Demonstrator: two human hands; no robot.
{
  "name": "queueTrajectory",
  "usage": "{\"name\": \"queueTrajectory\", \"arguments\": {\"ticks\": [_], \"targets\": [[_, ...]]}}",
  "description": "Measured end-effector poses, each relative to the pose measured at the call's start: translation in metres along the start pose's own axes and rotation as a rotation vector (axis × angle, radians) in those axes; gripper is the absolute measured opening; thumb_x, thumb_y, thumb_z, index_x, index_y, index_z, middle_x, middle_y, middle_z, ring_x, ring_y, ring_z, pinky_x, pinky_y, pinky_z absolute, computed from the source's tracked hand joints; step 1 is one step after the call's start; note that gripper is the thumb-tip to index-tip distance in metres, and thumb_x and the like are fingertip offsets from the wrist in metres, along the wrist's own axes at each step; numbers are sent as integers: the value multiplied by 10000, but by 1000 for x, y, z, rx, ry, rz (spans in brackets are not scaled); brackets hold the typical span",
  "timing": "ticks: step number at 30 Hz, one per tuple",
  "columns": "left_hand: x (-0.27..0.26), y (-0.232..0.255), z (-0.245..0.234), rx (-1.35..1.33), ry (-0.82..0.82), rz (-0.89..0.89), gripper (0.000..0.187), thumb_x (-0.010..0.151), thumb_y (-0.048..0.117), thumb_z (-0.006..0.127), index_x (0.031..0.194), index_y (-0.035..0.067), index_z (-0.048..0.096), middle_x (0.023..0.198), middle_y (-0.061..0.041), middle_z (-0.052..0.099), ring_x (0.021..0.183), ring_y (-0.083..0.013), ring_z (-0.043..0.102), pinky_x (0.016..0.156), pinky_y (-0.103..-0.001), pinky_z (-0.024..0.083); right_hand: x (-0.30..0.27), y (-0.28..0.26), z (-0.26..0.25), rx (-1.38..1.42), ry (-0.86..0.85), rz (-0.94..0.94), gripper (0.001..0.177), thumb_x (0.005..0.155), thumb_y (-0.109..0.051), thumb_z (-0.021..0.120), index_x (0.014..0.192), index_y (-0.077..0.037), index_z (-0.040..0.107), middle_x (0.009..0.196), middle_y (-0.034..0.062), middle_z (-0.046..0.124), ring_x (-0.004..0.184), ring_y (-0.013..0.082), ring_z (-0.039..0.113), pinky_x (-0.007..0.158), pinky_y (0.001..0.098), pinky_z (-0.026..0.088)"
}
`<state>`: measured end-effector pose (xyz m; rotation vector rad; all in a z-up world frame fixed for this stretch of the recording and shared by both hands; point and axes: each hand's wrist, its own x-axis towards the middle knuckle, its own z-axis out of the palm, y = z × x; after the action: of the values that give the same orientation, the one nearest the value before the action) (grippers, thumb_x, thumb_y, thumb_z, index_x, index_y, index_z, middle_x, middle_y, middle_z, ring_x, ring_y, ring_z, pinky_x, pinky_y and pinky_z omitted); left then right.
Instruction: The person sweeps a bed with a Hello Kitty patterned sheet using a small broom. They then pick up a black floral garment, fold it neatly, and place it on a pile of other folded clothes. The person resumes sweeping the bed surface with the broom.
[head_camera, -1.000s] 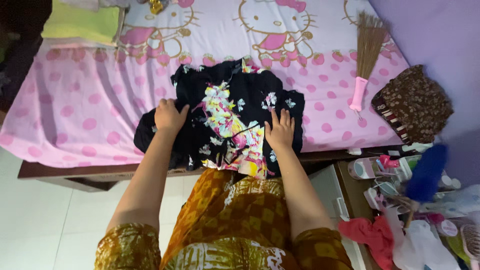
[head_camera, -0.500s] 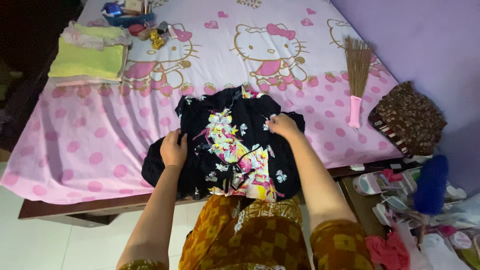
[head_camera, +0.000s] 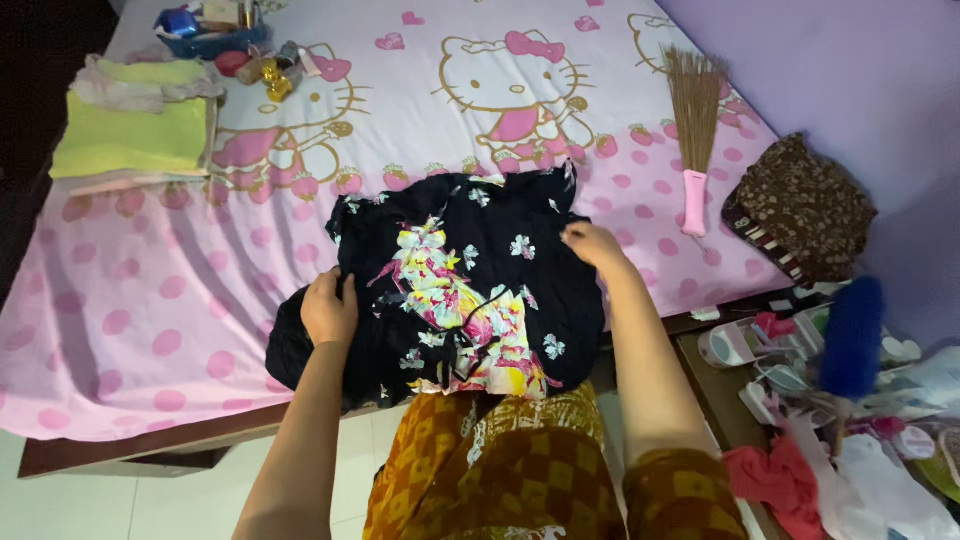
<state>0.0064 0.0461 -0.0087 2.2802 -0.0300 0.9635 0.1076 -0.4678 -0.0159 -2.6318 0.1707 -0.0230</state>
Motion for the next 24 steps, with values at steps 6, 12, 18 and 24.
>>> {"name": "queueTrajectory", "arguments": {"ticks": [6, 12, 18, 24], "targets": [[-1, -3, 2, 2, -4, 4, 219, 961, 213, 732, 1068, 24, 704, 1002, -158, 715, 930, -374, 677, 807, -449, 545, -77, 46, 18, 209, 88, 101, 383, 901, -399, 708, 1117, -87, 758, 984, 114, 758, 886, 251, 705, 818, 378, 535], [-3, -2, 3, 27, -44, -86, 344, 928, 344, 787, 1073, 39, 718, 996, -159, 730, 930, -361, 689, 811, -447, 546, -121, 56, 40, 309, 61, 199, 636, 824, -461, 815, 1236, 4, 681, 1068, 221, 732, 970, 332, 671, 819, 420, 544], [23, -22, -13, -43, -580, -175, 658, 840, 509, 789, 1284, 41, 657, 1137, -203, 724, 1055, -342, 691, 912, -420, 539, -151, 32, -9, 565, -237, 332, 710, 791, -500, 785, 1322, -45, 663, 1271, 139, 709, 1176, 245, 624, 1001, 421, 470], [27, -45, -49, -7, -955, -192, 876, 745, 536, 827, 1407, 23, 570, 1280, -180, 682, 1141, -289, 668, 943, -388, 547, -169, 43, -44, 683, -375, 413, 867, 823, -427, 835, 1515, -83, 443, 1436, 77, 541, 1367, 221, 403, 1134, 428, 278]]}}
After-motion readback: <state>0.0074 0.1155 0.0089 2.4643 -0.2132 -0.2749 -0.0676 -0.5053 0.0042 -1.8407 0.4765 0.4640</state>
